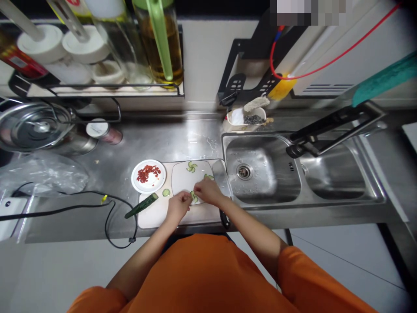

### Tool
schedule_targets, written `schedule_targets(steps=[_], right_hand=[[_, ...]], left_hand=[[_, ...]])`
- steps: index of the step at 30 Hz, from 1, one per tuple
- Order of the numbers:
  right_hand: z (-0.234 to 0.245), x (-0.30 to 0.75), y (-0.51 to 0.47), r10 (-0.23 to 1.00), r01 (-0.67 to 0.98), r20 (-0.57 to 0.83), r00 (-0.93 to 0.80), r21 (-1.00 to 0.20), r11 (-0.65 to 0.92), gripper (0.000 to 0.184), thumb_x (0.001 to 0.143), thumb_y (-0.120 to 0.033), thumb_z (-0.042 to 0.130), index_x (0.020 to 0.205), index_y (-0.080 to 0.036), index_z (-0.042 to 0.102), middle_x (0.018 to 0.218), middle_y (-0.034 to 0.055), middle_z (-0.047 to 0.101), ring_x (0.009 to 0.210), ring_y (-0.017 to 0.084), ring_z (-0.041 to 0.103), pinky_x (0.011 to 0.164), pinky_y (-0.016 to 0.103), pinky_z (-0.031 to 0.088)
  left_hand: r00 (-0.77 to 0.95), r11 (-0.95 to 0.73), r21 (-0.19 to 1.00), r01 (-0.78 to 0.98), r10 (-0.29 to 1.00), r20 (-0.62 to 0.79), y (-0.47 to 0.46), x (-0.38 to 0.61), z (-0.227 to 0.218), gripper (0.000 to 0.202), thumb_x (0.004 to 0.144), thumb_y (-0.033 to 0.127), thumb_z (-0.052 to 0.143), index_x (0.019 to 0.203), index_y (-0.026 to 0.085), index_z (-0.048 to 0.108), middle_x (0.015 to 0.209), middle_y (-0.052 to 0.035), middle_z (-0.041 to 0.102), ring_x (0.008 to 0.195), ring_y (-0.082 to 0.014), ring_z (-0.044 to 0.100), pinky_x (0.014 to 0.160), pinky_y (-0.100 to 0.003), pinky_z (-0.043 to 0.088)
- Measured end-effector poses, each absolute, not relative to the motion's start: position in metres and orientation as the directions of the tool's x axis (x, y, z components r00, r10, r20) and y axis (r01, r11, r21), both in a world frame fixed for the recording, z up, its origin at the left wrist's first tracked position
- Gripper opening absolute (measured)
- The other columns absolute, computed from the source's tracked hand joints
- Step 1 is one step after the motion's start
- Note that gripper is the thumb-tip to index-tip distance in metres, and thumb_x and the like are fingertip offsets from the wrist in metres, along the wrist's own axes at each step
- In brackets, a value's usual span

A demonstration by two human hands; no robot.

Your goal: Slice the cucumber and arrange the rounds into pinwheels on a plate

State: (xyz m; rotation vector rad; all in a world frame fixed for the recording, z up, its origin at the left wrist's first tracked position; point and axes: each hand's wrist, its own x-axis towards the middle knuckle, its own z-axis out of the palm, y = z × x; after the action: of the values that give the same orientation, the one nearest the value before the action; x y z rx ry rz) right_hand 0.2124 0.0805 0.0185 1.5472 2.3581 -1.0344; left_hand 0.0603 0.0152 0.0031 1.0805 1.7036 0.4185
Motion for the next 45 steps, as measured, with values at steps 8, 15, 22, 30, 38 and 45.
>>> schedule_targets(steps=[8,15,22,30,38,45], right_hand=[[0.014,0.212,0.077,0.748,0.851,-0.441,-0.496,-0.420,0.316,0.018,0.083,-0.025,0.051,0.079,-0.023,0.068,0.084,0.0044,0.069,0.096,0.024,0.050,0.073,0.032,0.032],[0.012,0.212,0.074,0.757,0.855,-0.429,-0.494,-0.397,0.333,0.020,0.084,-0.025,0.050,0.081,-0.022,0.069,0.085,0.0070,0.069,0.098,0.025,0.049,0.073,0.033,0.032],[0.008,0.214,0.072,0.753,0.836,-0.384,-0.534,-0.373,0.403,0.021,0.086,-0.029,0.049,0.080,-0.021,0.068,0.088,0.0067,0.067,0.098,0.025,0.048,0.073,0.033,0.033],[0.004,0.215,0.067,0.765,0.824,-0.338,-0.548,-0.375,0.425,0.019,0.087,-0.028,0.050,0.088,-0.020,0.067,0.093,0.0085,0.065,0.103,0.025,0.045,0.078,0.034,0.032],[0.000,0.216,0.065,0.761,0.800,-0.297,-0.577,-0.392,0.454,0.016,0.086,-0.025,0.051,0.091,-0.022,0.065,0.094,0.0066,0.062,0.102,0.025,0.043,0.077,0.035,0.032],[0.003,0.217,0.067,0.756,0.798,-0.304,-0.580,-0.399,0.451,0.016,0.086,-0.024,0.050,0.092,-0.021,0.065,0.095,0.0058,0.062,0.103,0.025,0.042,0.077,0.033,0.031]], left_hand=[[-0.033,0.413,0.678,0.608,0.867,-0.498,0.014,0.062,-0.001,0.013,0.075,0.026,0.055,0.076,0.019,0.065,0.068,0.0016,0.067,0.064,-0.0114,0.059,0.062,-0.021,0.040],[-0.009,0.360,0.664,0.655,0.883,-0.470,0.014,0.064,0.003,0.012,0.077,0.024,0.054,0.077,0.020,0.065,0.072,0.0013,0.067,0.067,-0.0116,0.059,0.065,-0.021,0.038],[0.057,0.222,0.601,0.768,0.911,-0.409,0.013,0.064,-0.001,0.016,0.081,0.023,0.050,0.076,0.019,0.065,0.077,-0.0017,0.064,0.073,-0.0126,0.056,0.070,-0.023,0.038],[0.024,0.216,0.548,0.808,0.917,-0.398,0.011,0.065,-0.001,0.017,0.083,0.027,0.051,0.086,0.021,0.067,0.093,-0.0054,0.061,0.083,-0.0144,0.057,0.073,-0.024,0.040],[0.046,0.191,0.530,0.826,0.914,-0.403,0.011,0.065,0.002,0.018,0.084,0.027,0.050,0.084,0.021,0.067,0.090,-0.0047,0.062,0.084,-0.0147,0.057,0.074,-0.024,0.039],[0.056,0.184,0.545,0.818,0.917,-0.394,0.010,0.064,0.001,0.017,0.083,0.025,0.051,0.082,0.020,0.067,0.088,-0.0044,0.062,0.082,-0.0138,0.057,0.075,-0.024,0.040]])
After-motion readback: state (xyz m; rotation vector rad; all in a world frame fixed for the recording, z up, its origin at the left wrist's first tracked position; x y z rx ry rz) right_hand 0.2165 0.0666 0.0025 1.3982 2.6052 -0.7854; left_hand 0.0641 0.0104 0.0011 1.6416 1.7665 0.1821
